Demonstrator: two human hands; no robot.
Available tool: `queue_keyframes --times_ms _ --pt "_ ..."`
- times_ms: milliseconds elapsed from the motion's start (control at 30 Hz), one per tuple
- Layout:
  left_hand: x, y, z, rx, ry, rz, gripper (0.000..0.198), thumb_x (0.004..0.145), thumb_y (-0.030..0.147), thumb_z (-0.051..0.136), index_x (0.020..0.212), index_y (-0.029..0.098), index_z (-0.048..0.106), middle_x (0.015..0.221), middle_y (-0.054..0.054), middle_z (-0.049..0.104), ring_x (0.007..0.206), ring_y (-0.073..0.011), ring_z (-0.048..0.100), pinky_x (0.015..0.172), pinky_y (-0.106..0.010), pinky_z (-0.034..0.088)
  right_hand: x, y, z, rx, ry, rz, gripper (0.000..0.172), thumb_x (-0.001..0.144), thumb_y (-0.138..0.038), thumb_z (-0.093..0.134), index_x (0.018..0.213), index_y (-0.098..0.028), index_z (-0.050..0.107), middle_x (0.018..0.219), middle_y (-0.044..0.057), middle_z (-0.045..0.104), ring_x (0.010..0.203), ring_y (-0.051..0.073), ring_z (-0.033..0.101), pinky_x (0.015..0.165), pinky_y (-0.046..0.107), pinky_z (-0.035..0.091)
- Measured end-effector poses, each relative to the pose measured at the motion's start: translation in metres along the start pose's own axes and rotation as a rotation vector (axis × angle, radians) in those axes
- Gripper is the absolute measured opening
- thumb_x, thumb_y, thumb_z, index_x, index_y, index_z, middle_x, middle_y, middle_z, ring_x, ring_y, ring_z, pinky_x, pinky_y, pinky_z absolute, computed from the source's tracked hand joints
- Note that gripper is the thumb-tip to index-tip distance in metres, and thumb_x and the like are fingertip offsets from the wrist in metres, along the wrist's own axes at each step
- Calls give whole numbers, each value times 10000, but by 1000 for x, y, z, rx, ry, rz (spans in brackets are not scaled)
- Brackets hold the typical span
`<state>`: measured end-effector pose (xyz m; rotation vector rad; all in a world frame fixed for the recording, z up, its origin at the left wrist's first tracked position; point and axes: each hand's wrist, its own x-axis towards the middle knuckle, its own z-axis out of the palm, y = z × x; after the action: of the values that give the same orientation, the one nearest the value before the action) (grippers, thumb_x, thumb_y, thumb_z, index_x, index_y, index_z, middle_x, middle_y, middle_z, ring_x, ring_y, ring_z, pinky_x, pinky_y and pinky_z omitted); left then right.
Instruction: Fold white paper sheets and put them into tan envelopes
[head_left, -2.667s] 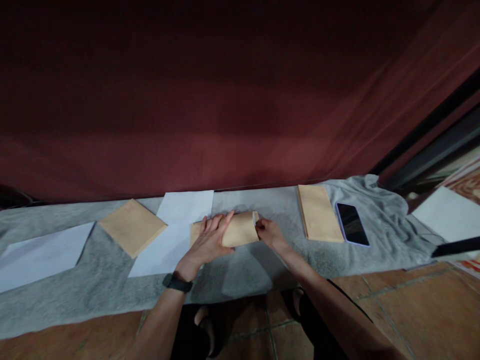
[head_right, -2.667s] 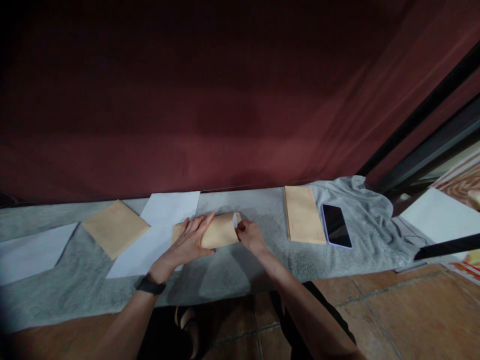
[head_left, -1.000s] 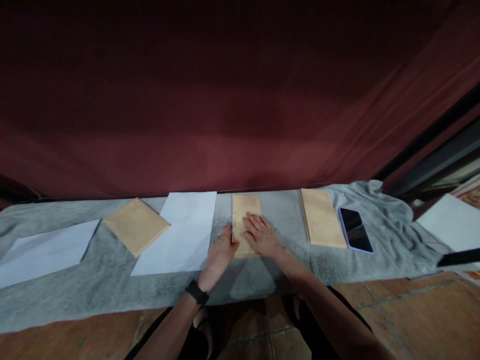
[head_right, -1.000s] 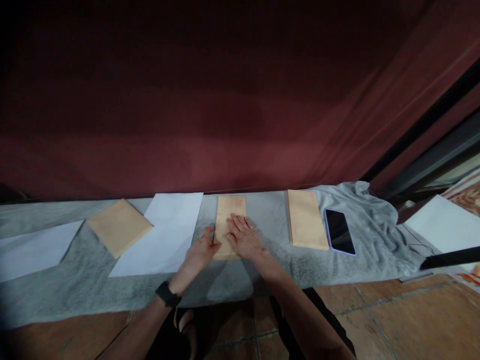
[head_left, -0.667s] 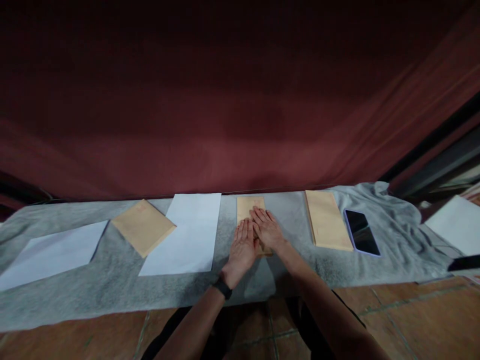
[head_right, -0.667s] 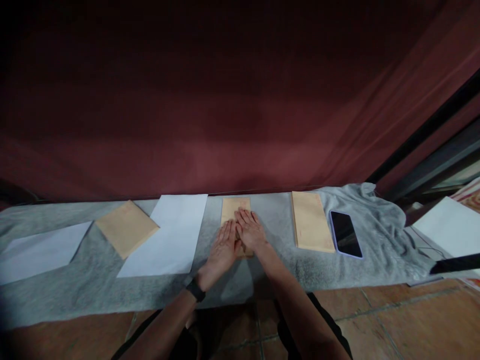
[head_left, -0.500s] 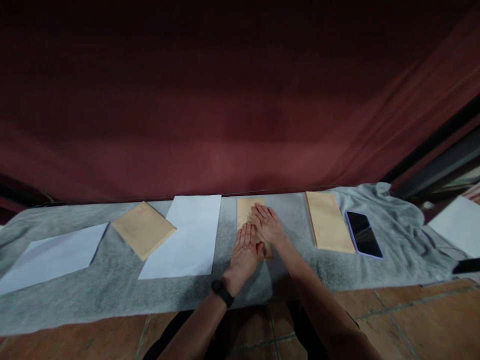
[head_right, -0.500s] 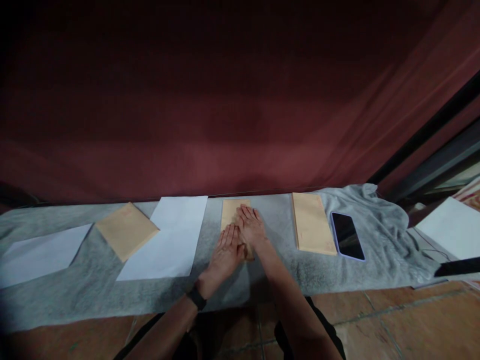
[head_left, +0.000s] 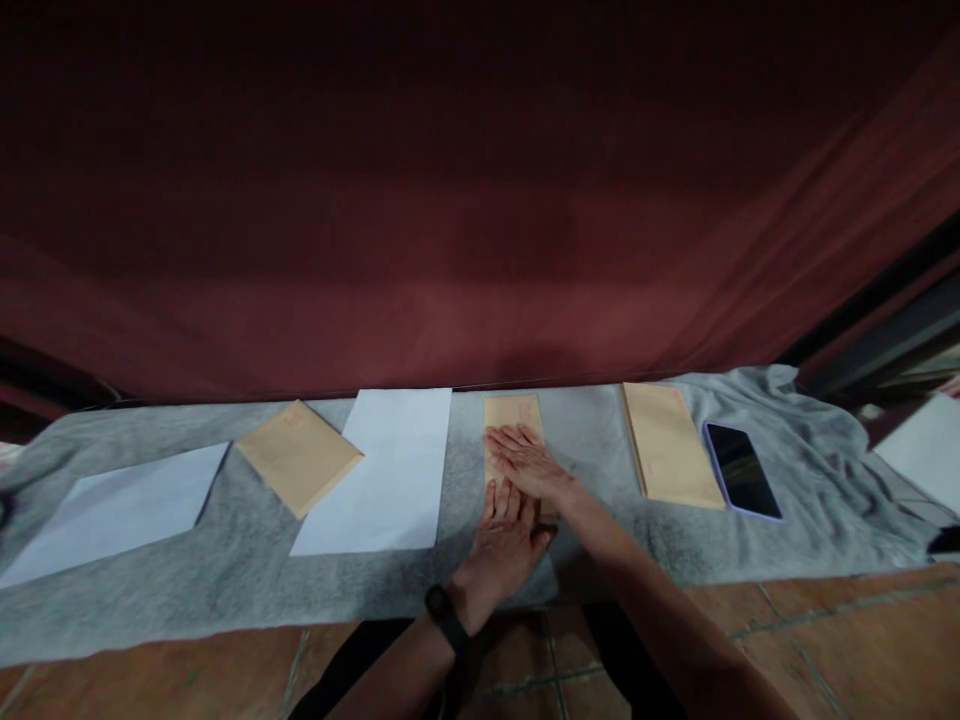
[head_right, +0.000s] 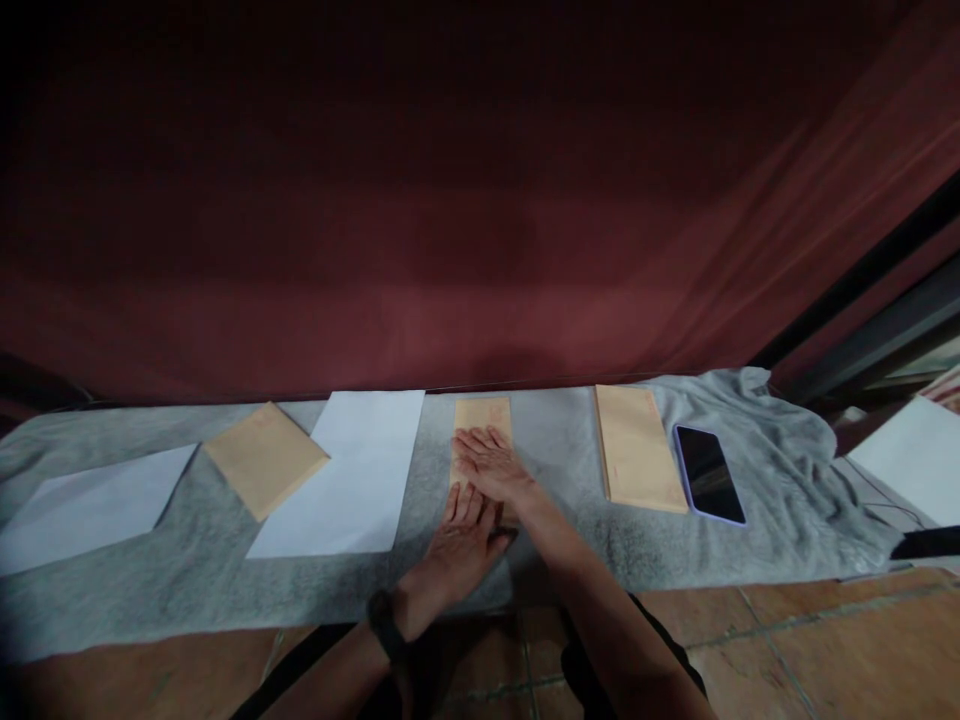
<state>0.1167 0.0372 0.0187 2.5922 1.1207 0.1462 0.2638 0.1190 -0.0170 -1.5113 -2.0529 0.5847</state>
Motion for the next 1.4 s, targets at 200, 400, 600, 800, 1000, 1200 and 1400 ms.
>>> queue_keyframes --times_ms 200,400,600,800,1000,1200,1400 --pt "-4 -4 -6 5 -90 6 668 994 543 426 1562 193 382 1621 -124 378 1546 -352 207 1256 -611 159 -18 -24 -4 -59 -277 -51 510 1067 -406 321 1532 -232 434 1628 31 373 1525 151 292 1298 413 149" --pt "-4 -5 -11 41 -129 37 680 1009 574 360 1578 202 351 1644 -112 338 1554 -339 182 1261 -594 133 -10 -13 -8 -155 -246 -26 509 1072 -368 288 1545 -227 413 1629 37 375 1500 130 342 1275 372 240" --pt "-7 -13 -11 66 -169 85 709 1009 580 370 1626 281 187 1716 -78 90 1573 -337 76 1255 -587 130 8 4 -15 -388 27 116 570 1076 -433 245 1573 -180 361 1661 89 284 1549 214 238 1276 449 183" --pt "-13 -24 -14 59 -222 153 692 1021 544 384 1627 287 170 1718 -65 34 1577 -311 51 1262 -549 124 13 10 -8 -474 119 238 632 1074 -442 208 1572 -74 334 1639 158 311 1538 255 269 1260 472 199" --pt "-17 -31 -21 -18 -241 188 633 1032 509 406 1602 271 264 1705 -52 156 1578 -261 83 1277 -500 120 -5 16 -8 -479 23 101 670 1068 -501 165 1592 -106 295 1661 135 272 1550 223 234 1272 440 183" --pt "-12 -39 -21 -81 -246 186 592 1008 341 509 1571 280 338 1679 -45 265 1560 -237 192 1272 -474 174 -27 11 -11 -430 -85 34 691 1063 -538 122 1610 -135 249 1679 105 224 1561 196 187 1279 425 183" --pt "-8 -41 -27 -111 -117 169 554 953 254 600 1488 226 458 1578 -92 457 1474 -225 392 1232 -430 293 -44 -2 -14 -351 -150 24 677 1069 -522 114 1615 -137 226 1680 102 212 1564 188 169 1288 437 173"
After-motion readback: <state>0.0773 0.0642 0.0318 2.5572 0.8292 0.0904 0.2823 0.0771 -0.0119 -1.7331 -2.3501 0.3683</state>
